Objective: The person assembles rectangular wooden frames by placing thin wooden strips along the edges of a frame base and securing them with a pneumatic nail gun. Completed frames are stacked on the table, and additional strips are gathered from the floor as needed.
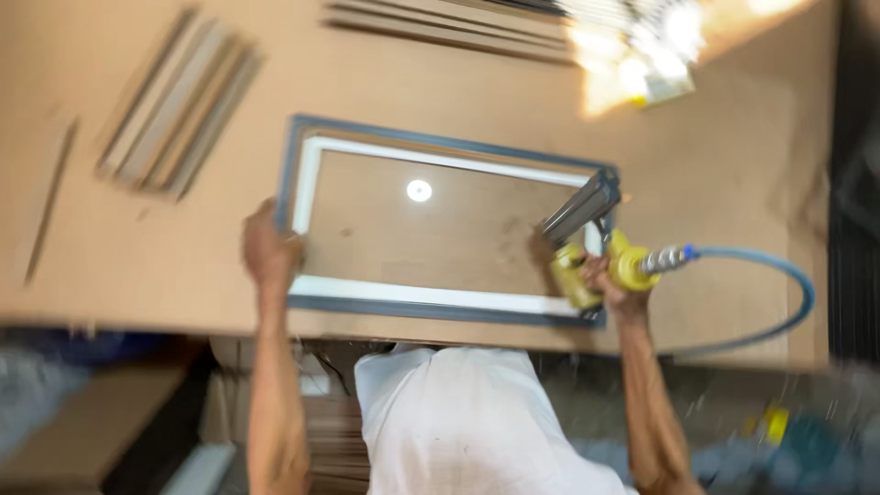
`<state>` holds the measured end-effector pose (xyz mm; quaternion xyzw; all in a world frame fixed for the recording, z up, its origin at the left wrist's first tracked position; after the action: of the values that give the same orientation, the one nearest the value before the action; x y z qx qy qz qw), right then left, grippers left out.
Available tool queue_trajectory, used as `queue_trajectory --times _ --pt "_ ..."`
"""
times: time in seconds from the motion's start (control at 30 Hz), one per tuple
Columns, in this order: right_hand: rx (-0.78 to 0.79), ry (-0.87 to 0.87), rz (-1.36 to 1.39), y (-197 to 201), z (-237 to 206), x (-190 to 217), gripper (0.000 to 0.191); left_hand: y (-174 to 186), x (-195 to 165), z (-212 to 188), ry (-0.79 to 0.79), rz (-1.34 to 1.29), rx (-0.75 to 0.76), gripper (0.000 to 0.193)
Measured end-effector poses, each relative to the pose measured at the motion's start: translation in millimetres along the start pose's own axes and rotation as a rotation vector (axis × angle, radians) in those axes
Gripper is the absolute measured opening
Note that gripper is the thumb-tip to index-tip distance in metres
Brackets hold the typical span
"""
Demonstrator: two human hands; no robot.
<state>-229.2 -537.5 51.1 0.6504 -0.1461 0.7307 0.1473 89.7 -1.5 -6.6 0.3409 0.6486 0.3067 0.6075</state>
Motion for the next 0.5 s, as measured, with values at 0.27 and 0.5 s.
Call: queue_trajectory --times 0.27,0.5 --pt "-0.589 0.079 -0.207 195 -108 49 0.014 16 26 86 0.147 -0.127 0.375 0.043" --pt "-0.591 0.052 0.178 269 -132 1 0.022 29 -200 119 -0.218 0.56 0.098 0.032"
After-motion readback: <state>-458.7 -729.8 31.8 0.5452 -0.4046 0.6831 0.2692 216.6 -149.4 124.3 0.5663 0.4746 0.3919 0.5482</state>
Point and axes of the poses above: each hand's wrist, its own z-axis towards the middle knuckle, its own y-axis out of the back of the hand, x = y × z, the point moved 9 cm from there along z, towards the middle knuckle, and after that the axes turned 4 degrees about z, right-handed, at the moved point
